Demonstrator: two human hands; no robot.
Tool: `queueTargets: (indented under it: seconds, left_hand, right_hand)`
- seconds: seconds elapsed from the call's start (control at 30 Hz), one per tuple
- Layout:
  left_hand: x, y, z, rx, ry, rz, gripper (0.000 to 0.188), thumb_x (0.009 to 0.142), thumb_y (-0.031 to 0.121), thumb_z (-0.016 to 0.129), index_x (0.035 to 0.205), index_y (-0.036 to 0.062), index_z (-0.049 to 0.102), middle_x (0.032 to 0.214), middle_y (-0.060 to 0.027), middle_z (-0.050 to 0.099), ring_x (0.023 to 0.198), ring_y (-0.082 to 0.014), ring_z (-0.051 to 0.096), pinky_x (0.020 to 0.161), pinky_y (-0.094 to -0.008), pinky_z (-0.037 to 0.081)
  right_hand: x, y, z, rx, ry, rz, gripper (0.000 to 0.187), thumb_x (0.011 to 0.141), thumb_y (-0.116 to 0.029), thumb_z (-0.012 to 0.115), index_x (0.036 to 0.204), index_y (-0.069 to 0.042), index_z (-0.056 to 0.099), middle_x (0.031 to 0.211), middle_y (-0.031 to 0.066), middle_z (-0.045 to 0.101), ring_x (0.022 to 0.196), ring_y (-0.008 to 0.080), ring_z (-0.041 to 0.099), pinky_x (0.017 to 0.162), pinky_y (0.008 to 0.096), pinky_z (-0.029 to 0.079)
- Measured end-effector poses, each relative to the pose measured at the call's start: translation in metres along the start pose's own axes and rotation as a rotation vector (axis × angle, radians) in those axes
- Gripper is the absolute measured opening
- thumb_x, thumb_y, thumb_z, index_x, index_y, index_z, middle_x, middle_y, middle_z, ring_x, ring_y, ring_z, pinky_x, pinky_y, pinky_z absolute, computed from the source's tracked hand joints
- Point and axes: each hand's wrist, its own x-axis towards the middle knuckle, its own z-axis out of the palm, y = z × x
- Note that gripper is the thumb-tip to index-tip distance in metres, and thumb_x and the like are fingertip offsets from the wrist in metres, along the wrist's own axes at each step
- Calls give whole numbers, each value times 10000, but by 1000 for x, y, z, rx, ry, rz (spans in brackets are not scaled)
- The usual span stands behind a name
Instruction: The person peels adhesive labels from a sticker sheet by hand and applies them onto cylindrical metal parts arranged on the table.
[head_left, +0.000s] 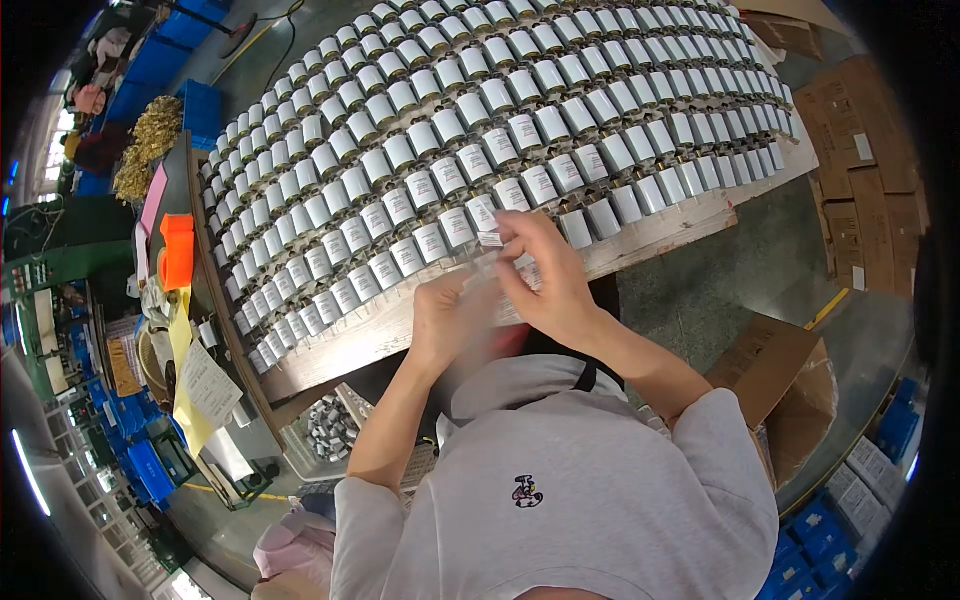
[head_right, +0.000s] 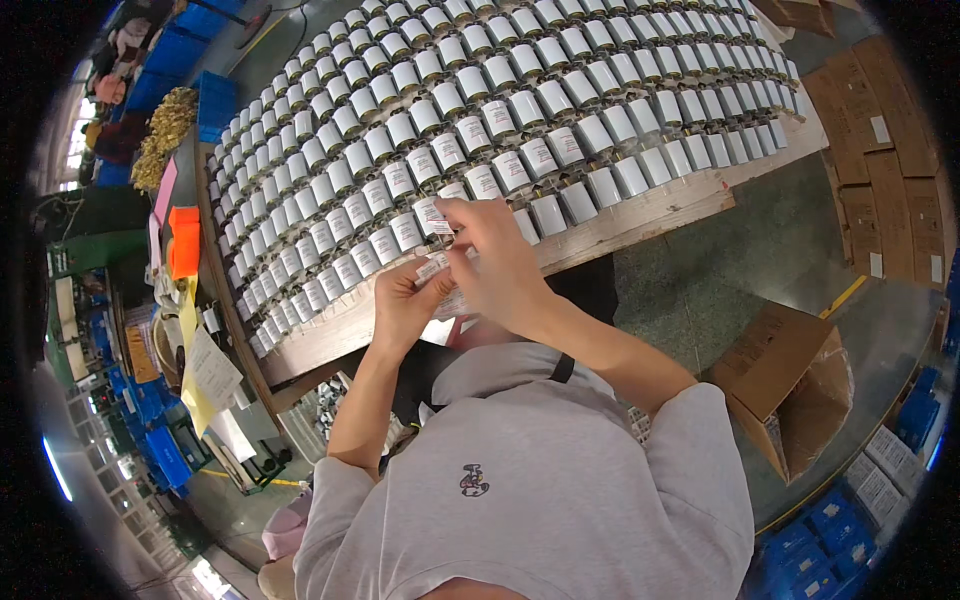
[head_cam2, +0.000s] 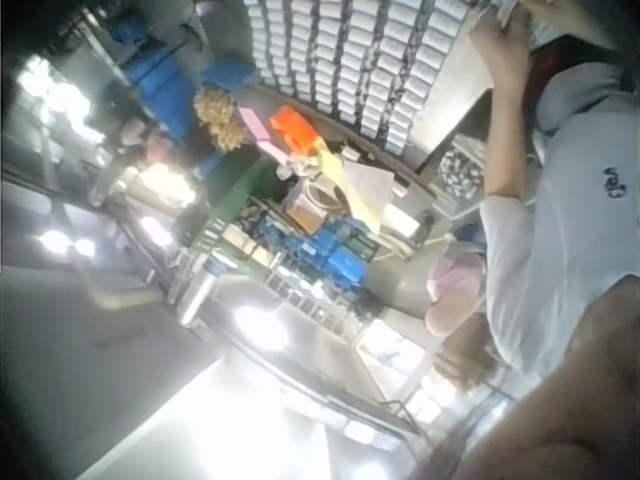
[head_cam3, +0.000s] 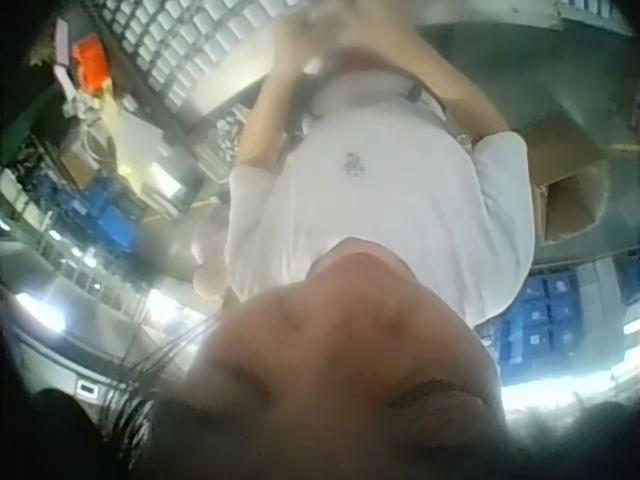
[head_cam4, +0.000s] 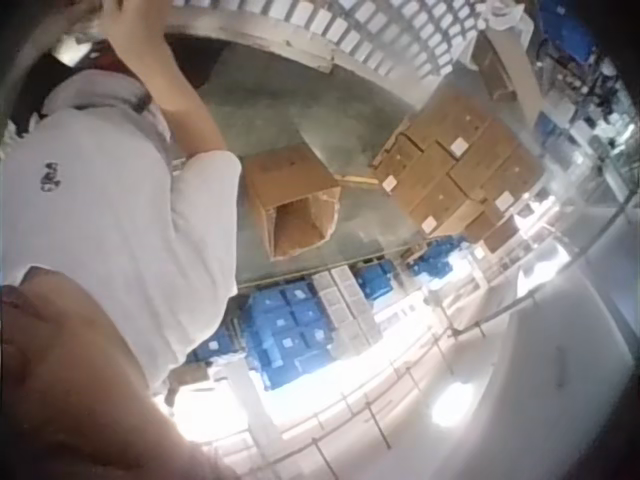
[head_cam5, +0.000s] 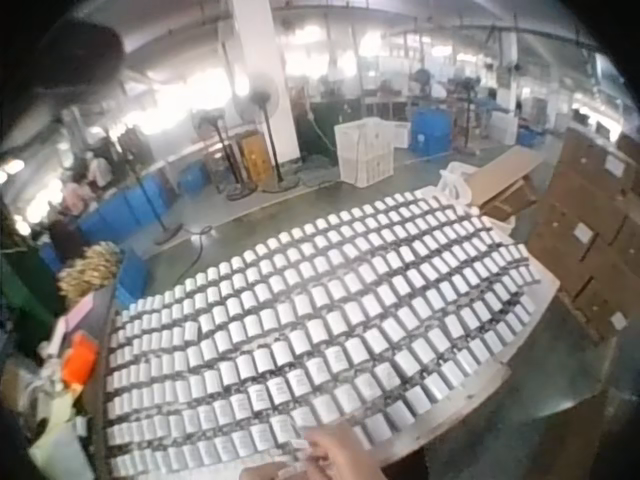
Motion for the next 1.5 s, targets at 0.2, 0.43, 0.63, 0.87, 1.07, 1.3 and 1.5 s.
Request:
queueTargets:
  seconds: [0.2, 0.43, 0.63, 0.87, 1.07, 1.3, 1.5]
  left_hand:
    - [-7, -11, -6, 404, -287, 452, 93, 801, 55, 640, 883, 11, 644, 684, -31, 606, 572, -78, 536, 497, -228, 418]
    - [-9, 4, 9, 641, -406, 375, 168, 639, 38, 620, 808, 38, 617, 640, -141, 541, 607, -303, 537, 559, -352, 449]
    - [-6, -11, 18, 796, -222, 600, 221, 575, 78, 614, 794, 53, 609, 835, -97, 583, 766, -277, 547, 681, -391, 436]
    - [-4, -15, 27, 923, -87, 723, 192, 586, 137, 613, 755, 46, 620, 1174, -112, 526, 1117, -318, 450, 933, -553, 274]
    - [4, -14, 30, 1022, -77, 712, 180, 620, 148, 599, 719, 0, 625, 1234, -126, 495, 1198, -347, 382, 981, -660, 146]
    - [19, -2, 34, 1015, -151, 718, 194, 608, 163, 606, 725, 12, 637, 1196, -99, 517, 1201, -338, 377, 955, -708, 126]
    - [17, -6, 35, 983, -135, 783, 186, 595, 168, 609, 706, 21, 638, 1203, -88, 518, 1216, -337, 368, 937, -729, 107]
  right_hand:
    - [1, 30, -25, 213, 120, 310, 248, 832, -80, 570, 1059, 0, 512, 728, 54, 567, 664, 97, 540, 608, 212, 426]
    - [2, 64, -36, 277, -361, 813, 305, 905, -280, 464, 837, 5, 549, 570, 27, 506, 477, 82, 479, 434, 233, 362]
    - [4, 78, -28, 204, -402, 765, 313, 907, -277, 463, 816, 14, 533, 573, 16, 486, 469, 93, 488, 434, 242, 372]
    - [6, 77, -24, 102, -380, 739, 355, 856, -277, 470, 708, 38, 539, 547, 112, 539, 526, 203, 558, 525, 334, 427]
    - [6, 57, -30, -333, -287, 568, 318, 879, -292, 465, 814, 1, 572, 666, 174, 595, 662, 346, 598, 610, 408, 447]
    - [4, 84, -40, -183, 15, 516, 263, 895, -258, 479, 1017, -28, 515, 714, 144, 608, 687, 271, 605, 619, 363, 448]
    - [3, 88, -36, -281, -8, 460, 239, 911, -234, 464, 1034, -33, 506, 666, 97, 615, 622, 194, 624, 587, 309, 463]
